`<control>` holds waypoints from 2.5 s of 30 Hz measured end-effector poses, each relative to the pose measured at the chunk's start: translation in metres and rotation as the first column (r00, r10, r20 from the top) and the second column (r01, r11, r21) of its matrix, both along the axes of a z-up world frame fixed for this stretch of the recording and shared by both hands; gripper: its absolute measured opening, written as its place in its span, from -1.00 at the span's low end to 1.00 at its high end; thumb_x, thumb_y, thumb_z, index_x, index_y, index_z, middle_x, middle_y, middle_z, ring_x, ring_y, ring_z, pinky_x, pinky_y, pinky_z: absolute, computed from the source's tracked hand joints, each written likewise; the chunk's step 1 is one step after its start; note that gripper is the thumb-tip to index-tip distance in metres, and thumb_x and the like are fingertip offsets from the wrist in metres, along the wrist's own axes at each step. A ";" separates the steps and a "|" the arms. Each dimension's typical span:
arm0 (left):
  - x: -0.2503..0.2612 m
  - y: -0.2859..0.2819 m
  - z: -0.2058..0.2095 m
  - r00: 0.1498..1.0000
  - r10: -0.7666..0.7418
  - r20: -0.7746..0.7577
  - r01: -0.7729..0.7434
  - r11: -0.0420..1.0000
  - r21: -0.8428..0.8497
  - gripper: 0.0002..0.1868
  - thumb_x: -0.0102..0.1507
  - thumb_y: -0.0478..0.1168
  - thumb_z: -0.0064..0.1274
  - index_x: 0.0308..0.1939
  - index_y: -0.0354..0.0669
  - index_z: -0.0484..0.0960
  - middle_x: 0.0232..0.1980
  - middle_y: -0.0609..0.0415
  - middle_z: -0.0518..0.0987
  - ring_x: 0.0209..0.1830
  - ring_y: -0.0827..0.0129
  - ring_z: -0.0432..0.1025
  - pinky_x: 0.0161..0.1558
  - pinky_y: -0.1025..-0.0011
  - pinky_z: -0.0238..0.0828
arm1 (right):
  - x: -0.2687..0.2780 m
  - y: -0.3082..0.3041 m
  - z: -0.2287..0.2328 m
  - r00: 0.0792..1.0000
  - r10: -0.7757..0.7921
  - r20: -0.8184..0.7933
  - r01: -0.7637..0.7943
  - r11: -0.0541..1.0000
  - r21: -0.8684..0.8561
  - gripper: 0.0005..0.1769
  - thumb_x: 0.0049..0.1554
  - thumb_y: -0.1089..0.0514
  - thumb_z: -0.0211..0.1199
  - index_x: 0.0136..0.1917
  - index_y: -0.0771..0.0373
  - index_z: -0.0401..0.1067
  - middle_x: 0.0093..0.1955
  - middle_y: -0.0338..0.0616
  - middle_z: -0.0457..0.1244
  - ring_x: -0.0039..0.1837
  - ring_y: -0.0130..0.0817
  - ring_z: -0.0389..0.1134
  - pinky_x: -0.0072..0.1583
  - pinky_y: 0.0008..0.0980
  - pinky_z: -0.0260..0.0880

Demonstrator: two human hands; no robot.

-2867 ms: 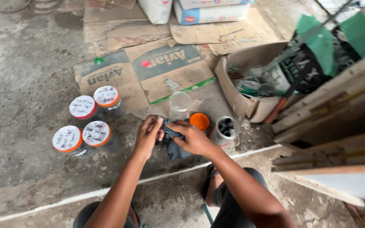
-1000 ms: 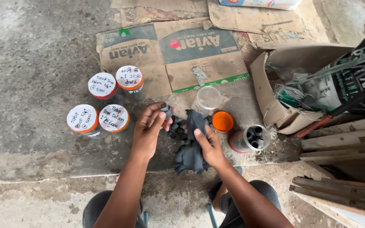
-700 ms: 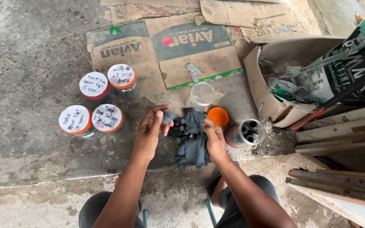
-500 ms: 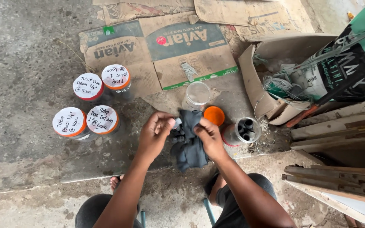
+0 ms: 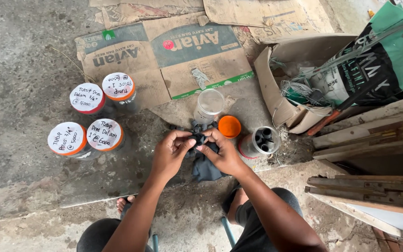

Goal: The person pours small black pipe fittings from a clear plastic container onto a piece of cardboard on the floor. They then pick up a dark cloth and wipe each fitting individually, cleaning them before placing them into a metal can.

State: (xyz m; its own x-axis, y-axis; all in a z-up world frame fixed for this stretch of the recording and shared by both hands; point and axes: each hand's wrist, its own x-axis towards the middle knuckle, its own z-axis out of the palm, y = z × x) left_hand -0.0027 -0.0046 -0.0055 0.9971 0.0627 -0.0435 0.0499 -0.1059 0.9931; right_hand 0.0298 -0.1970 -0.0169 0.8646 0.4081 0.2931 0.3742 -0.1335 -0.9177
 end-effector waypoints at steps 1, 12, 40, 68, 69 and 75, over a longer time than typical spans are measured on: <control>-0.001 0.000 -0.002 1.000 -0.002 0.000 0.002 1.000 -0.002 -0.69 0.34 -0.06 0.21 0.04 -0.17 0.69 -0.37 -0.07 0.66 -0.49 0.41 0.52 -0.43 0.42 0.45 | -0.002 -0.001 0.004 1.000 -0.002 0.000 0.002 1.000 -0.002 -0.72 0.22 0.28 0.31 0.17 0.38 0.39 -0.21 0.04 0.41 -0.11 -0.20 0.48 -0.05 -0.21 0.47; -0.001 -0.013 -0.009 1.000 -0.020 0.004 0.017 0.934 0.357 -0.73 0.49 -0.01 -0.20 0.04 -0.05 0.52 -0.20 -0.21 0.68 -0.17 -0.12 0.61 -0.18 -0.06 0.61 | -0.016 0.002 0.035 0.991 -0.080 0.104 0.085 0.995 -0.049 -0.63 0.14 0.33 0.39 0.23 0.31 0.49 -0.08 0.14 0.43 0.04 0.20 0.47 0.03 -0.01 0.50; 0.012 -0.059 0.009 0.995 -0.096 0.008 0.097 0.993 -0.070 -0.67 0.41 -0.07 0.01 0.23 0.01 0.56 -0.01 -0.08 0.70 -0.12 0.21 0.62 -0.08 0.22 0.56 | 0.009 -0.045 0.019 0.981 -0.185 -0.049 0.191 0.963 0.188 -0.75 0.22 0.29 0.33 0.16 0.37 0.49 -0.22 -0.12 0.42 -0.11 -0.43 0.39 0.02 -0.35 0.41; -0.019 0.025 0.003 0.964 0.057 0.261 -0.136 0.946 0.296 -0.72 0.37 -0.18 0.09 0.15 -0.13 0.61 -0.04 0.00 0.63 -0.14 0.18 0.58 -0.23 0.37 0.60 | 0.074 -0.049 0.001 0.793 0.182 -0.582 0.072 0.919 0.387 -0.80 0.24 0.17 0.24 0.09 0.31 0.47 -0.27 -0.03 0.37 -0.24 -0.34 0.46 -0.20 -0.41 0.51; -0.018 0.022 0.000 0.964 0.034 0.263 -0.109 0.954 0.278 -0.72 0.36 -0.20 0.10 0.15 -0.13 0.61 -0.05 -0.03 0.63 -0.17 0.15 0.58 -0.24 0.33 0.61 | 0.070 -0.049 -0.003 0.774 0.266 -0.574 -0.006 0.910 0.414 -0.78 0.23 0.15 0.25 0.07 0.34 0.46 -0.35 0.01 0.34 -0.32 -0.35 0.42 -0.26 -0.41 0.46; -0.019 0.006 0.009 0.954 -0.039 0.296 -0.058 0.948 0.314 -0.70 0.36 -0.22 0.08 0.18 -0.08 0.62 -0.07 -0.01 0.66 -0.21 0.20 0.60 -0.24 0.34 0.63 | 0.078 -0.039 -0.022 0.738 0.397 -0.545 -0.103 0.865 0.491 -0.75 0.25 0.14 0.22 0.05 0.40 0.41 -0.39 0.10 0.25 -0.39 -0.25 0.31 -0.31 -0.31 0.38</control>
